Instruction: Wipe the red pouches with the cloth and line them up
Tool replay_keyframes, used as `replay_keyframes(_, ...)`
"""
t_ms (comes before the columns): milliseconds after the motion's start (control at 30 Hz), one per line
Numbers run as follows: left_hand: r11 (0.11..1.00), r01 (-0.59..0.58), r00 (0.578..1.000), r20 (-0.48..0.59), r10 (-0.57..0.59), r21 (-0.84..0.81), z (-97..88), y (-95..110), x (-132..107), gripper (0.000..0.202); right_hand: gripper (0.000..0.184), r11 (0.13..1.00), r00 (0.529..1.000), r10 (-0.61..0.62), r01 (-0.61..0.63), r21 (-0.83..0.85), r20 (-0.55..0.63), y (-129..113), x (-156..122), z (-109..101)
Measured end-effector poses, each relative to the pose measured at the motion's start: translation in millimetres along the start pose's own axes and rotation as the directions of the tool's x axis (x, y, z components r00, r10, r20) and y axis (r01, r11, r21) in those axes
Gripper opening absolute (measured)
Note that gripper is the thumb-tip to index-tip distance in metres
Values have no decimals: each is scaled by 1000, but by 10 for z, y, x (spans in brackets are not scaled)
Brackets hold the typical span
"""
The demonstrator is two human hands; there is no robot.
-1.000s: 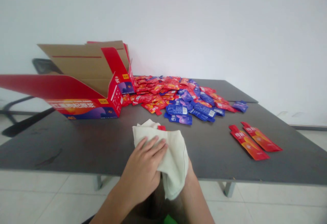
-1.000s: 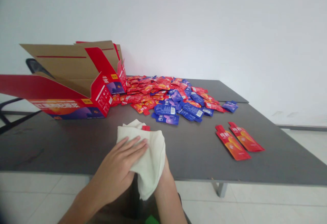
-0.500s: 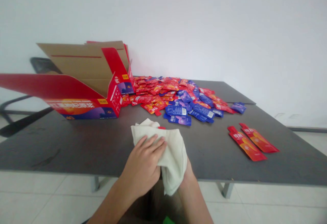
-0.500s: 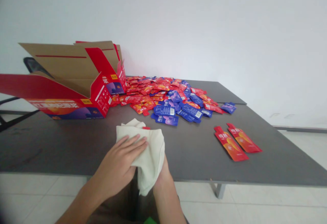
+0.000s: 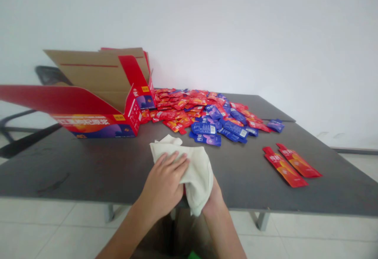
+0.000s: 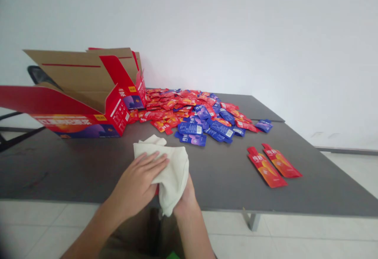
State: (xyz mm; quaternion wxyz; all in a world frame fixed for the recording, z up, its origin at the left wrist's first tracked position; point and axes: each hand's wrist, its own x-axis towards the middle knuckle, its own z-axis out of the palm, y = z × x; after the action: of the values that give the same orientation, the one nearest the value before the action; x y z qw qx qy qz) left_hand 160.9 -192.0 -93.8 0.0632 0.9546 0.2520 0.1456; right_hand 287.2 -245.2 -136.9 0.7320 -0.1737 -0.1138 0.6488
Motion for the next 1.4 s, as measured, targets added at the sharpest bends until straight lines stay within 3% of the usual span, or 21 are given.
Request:
replay_keyframes(100, 999, 49, 996, -72, -50, -14, -34, -203, 105, 63, 18, 998, 986, 30, -37, -42, -165, 6, 23, 129)
replay_keyframes(233, 993, 103, 961, -251, -115, -61, -72, -392, 12, 71, 16, 980, 896, -14, -77, -186, -444, -237, -201, 220)
replay_keyframes(333, 990, 112, 959, -251, -130, -85, -32, -447, -91, 69, 22, 904, 873, -193, -21, -428, -449, -593, -463, 171)
replay_keyframes(433, 991, 94, 978, -177, -110, -99, 70, -461, -112, 70, 28, 761, 819, -344, -45, -648, -460, -1008, -660, 34)
replay_keyframes(633, 994, 49, 988, -140, -63, -98, 231, -463, -89, 67, 34, 457, 792, -395, -270, -848, -466, -1691, -829, -262)
replay_keyframes(733, 995, 36, 987, -151, -50, -94, 244, -471, -105, 67, 38, 386, 763, -426, -333, -861, -486, -1865, -873, -327)
replay_keyframes(833, 995, 28, 987, -155, -42, -92, 247, -478, -118, 66, 41, 320, 784, -432, -329, -888, -446, -1946, -895, -364)
replay_keyframes(867, 995, 27, 987, -154, -41, -91, 249, -478, -120, 67, 41, 233, 791, -467, -320, -918, -394, -1953, -891, -373)
replay_keyframes(933, 996, 28, 988, -150, -41, -89, 254, -478, -123, 66, 38, -88, 774, -600, -314, -945, -202, -1924, -859, -379)
replay_keyframes(1000, 996, 30, 988, -147, -43, -85, 258, -475, -124, 65, 34, -458, 746, -664, -344, -820, 58, -1817, -789, -360)
replay_keyframes(1067, 996, 35, 989, -143, -47, -83, 256, -472, -124, 64, 34, -682, 779, -598, -371, -631, 189, -1622, -682, -309)
replay_keyframes(1133, 996, 37, 989, -137, -48, -83, 246, -468, -123, 64, 38, -797, 857, -496, -385, -466, 140, -1367, -547, -230)
replay_keyframes(1233, 996, 39, 991, -125, -49, -85, 228, -458, -117, 64, 48, -877, 914, -402, -365, -312, 59, -984, -345, -87)
replay_keyframes(1333, 995, 41, 991, -127, -52, -89, 228, -452, -113, 65, 41, -877, 934, -351, -300, -376, 73, -756, -239, 15)
replay_keyframes(1400, 994, 40, 988, -147, -55, -104, 235, -453, -117, 65, 45, -855, 944, -314, -233, -464, 104, -732, -252, 15)
